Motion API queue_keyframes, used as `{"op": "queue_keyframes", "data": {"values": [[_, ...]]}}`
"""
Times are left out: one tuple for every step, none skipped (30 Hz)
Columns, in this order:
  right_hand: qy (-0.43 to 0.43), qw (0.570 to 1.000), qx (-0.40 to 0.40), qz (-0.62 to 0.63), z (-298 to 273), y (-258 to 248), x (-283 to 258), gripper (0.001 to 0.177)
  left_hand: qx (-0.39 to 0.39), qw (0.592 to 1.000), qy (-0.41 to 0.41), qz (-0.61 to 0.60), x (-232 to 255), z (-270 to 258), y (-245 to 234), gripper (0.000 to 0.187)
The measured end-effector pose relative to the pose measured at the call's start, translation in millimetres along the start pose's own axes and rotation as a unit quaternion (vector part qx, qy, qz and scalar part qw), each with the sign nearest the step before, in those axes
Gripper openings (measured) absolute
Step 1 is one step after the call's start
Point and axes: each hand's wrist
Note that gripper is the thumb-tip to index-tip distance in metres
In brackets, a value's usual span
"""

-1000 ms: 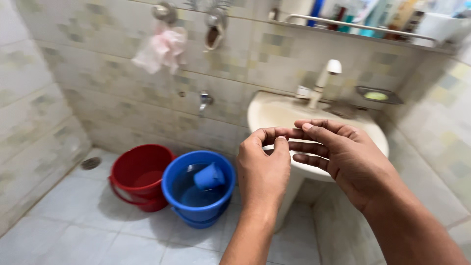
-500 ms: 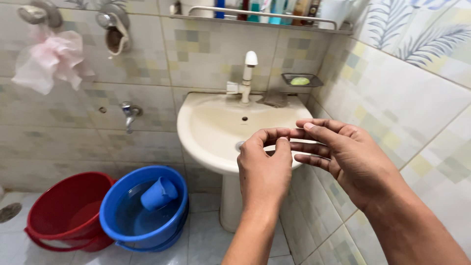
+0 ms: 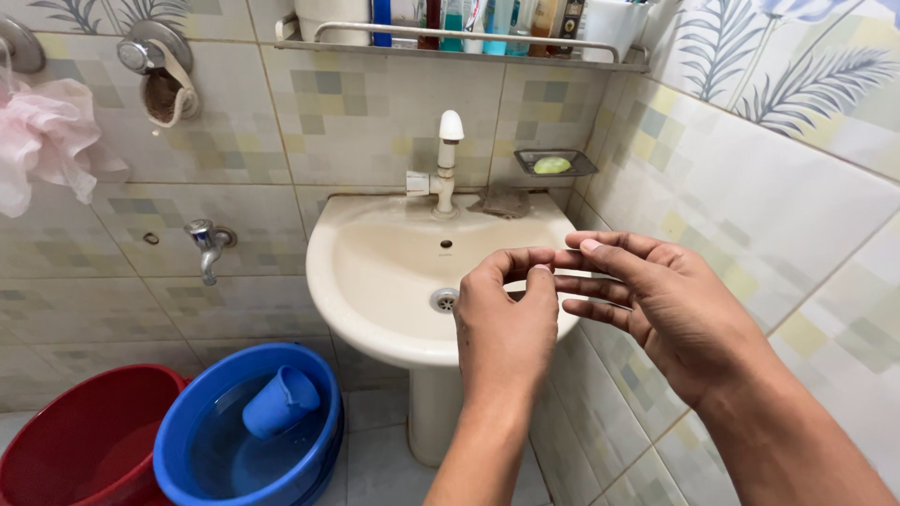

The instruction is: The person repeatedly picks up personal care items from a metal shelf above the sink, including a loofah, face wash, mouthwash, toothpaste, and hand sanitizer, and places them into a blue basin on the toilet tank. The person also briefly handles a cloth and a bar of soap.

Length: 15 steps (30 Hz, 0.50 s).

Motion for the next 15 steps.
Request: {"op": "queue_keyframes", "data": {"values": [[-0.002,1.0,0.003,0.0,5,1,-1,0.035,0.0,1.0,0.0,0.002,-2,5,0,0.024],[-0.004,1.0,0.005,0.0,11,3,-2,0.034,0.0,1.0,0.001,0.004,-3,11,0,0.024],[-0.005,1.0,0.008,0.0,17,3,-3,0.034,0.0,1.0,0.0,0.006,-5,15,1,0.024],[-0.004,1.0,0.006,0.001,23,3,-4,0.034,0.001,1.0,0.003,0.006,-7,21,3,0.024],[-0.003,1.0,0.006,0.002,28,4,-5,0.034,0.001,1.0,0.005,0.005,-9,26,3,0.024],[-0.003,1.0,0.006,0.002,34,5,-7,0.034,0.001,1.0,0.008,0.005,-10,32,4,0.024],[-0.003,1.0,0.005,0.003,40,7,-9,0.034,0.003,1.0,0.008,0.001,-11,38,4,0.024],[-0.004,1.0,0.005,0.003,45,8,-12,0.034,0.005,1.0,0.007,-0.002,-12,45,5,0.024],[-0.005,1.0,0.004,0.003,51,10,-15,0.034,0.006,1.0,0.007,-0.006,-12,52,5,0.024],[-0.005,1.0,0.009,0.003,56,12,-19,0.034,0.002,1.0,-0.002,-0.006,-12,59,6,0.024],[-0.004,1.0,0.013,0.002,62,13,-23,0.034,-0.003,1.0,-0.011,-0.007,-12,66,7,0.024],[-0.003,1.0,0.018,0.001,68,15,-27,0.033,-0.008,1.0,-0.021,-0.008,-12,73,7,0.024],[-0.005,1.0,0.017,0.003,74,18,-31,0.033,-0.007,1.0,-0.017,-0.008,-12,81,7,0.024],[-0.006,1.0,0.016,0.005,80,20,-35,0.033,-0.006,1.0,-0.013,-0.009,-12,88,7,0.025],[-0.008,1.0,0.014,0.007,87,24,-39,0.032,-0.004,1.0,-0.008,-0.01,-12,97,7,0.025]]}}
Point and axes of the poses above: each hand's wrist, its own z-axis towards the middle knuckle, its own y-axis out of the palm, x = y × z, and after that the axes turned 13 degrees about y, right-handed
